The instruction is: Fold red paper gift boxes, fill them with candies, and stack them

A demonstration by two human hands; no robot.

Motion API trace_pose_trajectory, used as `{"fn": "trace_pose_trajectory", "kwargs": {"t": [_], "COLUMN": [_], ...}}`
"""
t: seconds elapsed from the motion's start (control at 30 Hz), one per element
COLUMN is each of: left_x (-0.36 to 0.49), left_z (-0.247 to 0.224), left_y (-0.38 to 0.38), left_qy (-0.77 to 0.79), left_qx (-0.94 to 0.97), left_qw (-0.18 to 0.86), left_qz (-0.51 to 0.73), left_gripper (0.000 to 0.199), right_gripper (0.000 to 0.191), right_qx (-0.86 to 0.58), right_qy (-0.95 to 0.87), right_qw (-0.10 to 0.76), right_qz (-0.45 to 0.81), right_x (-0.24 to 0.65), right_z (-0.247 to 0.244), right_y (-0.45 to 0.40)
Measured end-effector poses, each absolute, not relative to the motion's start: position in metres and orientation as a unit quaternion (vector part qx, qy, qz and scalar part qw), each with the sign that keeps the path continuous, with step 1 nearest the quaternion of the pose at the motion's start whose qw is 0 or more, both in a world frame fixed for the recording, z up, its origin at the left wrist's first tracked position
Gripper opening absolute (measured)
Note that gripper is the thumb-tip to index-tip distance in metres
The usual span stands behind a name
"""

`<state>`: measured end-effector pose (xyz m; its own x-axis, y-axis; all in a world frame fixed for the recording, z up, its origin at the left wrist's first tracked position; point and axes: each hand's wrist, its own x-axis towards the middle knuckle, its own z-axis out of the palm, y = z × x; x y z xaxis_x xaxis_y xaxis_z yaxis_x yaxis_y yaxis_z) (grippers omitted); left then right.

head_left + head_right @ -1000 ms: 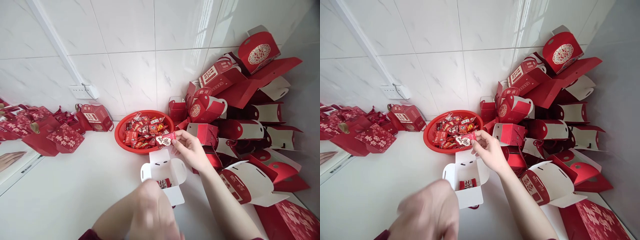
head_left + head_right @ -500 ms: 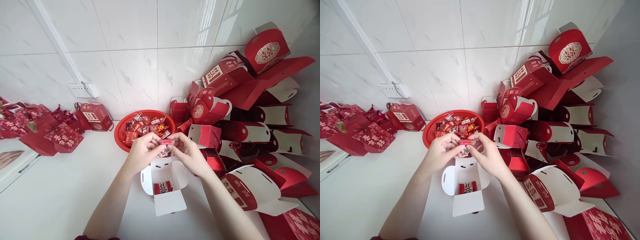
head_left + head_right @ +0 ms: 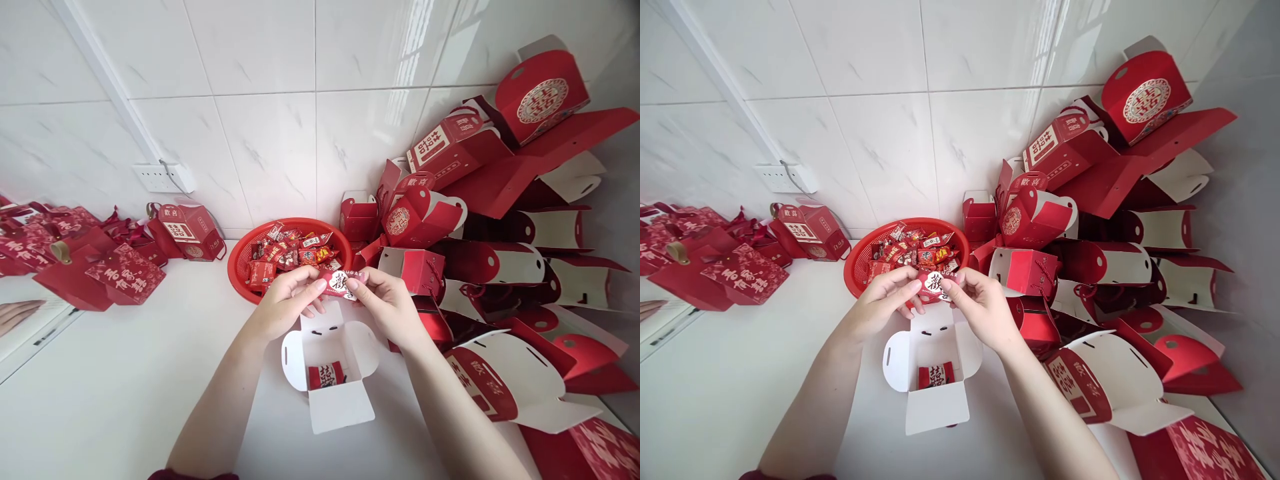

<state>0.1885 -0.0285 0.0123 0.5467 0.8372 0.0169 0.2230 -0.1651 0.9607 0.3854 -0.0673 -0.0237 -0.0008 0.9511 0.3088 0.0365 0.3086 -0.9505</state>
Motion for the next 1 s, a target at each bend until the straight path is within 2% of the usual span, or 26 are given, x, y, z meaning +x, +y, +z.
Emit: {"fn": "trace_pose_trajectory", "kwargs": {"t": [0.53,0.73,0.93,1.0], "left_x": [0.1836,0.1860,0.1844,0.1832], "left_z": [0.0152,0.0132,0.0108,0.0100], "left_y": [-0.0262,-0.0254,-0.0214,-0.0198], "left_qy": [0.402,0.392,0.369,0.364], "left_qx": [0.715,0.686,0.640,0.616], "left_qw": [0.519,0.537,0.583,0.597], "left_qz": [0.241,0.295,0.337,0.364], "left_gripper": [0.034,0.037,0.028,0.028], "right_gripper": [0.036,0.037,0.041,0.037], "right_qx": [-0.433,-0.434,-0.426,-0.421], "right_qy": [-0.584,-0.592,-0.590,-0.588], "right_qw": [0.577,0.571,0.576,0.577], "right_qz": [0.373,0.369,0.373,0.379], "right_x": [0.3871,0.3865,0.3857,0.3865], "right_z": [-0.0223,-0.0235,-0.0259,-0.0270], "right_y": [-0.0695,-0.0685,-0.0655,-0.0643]}}
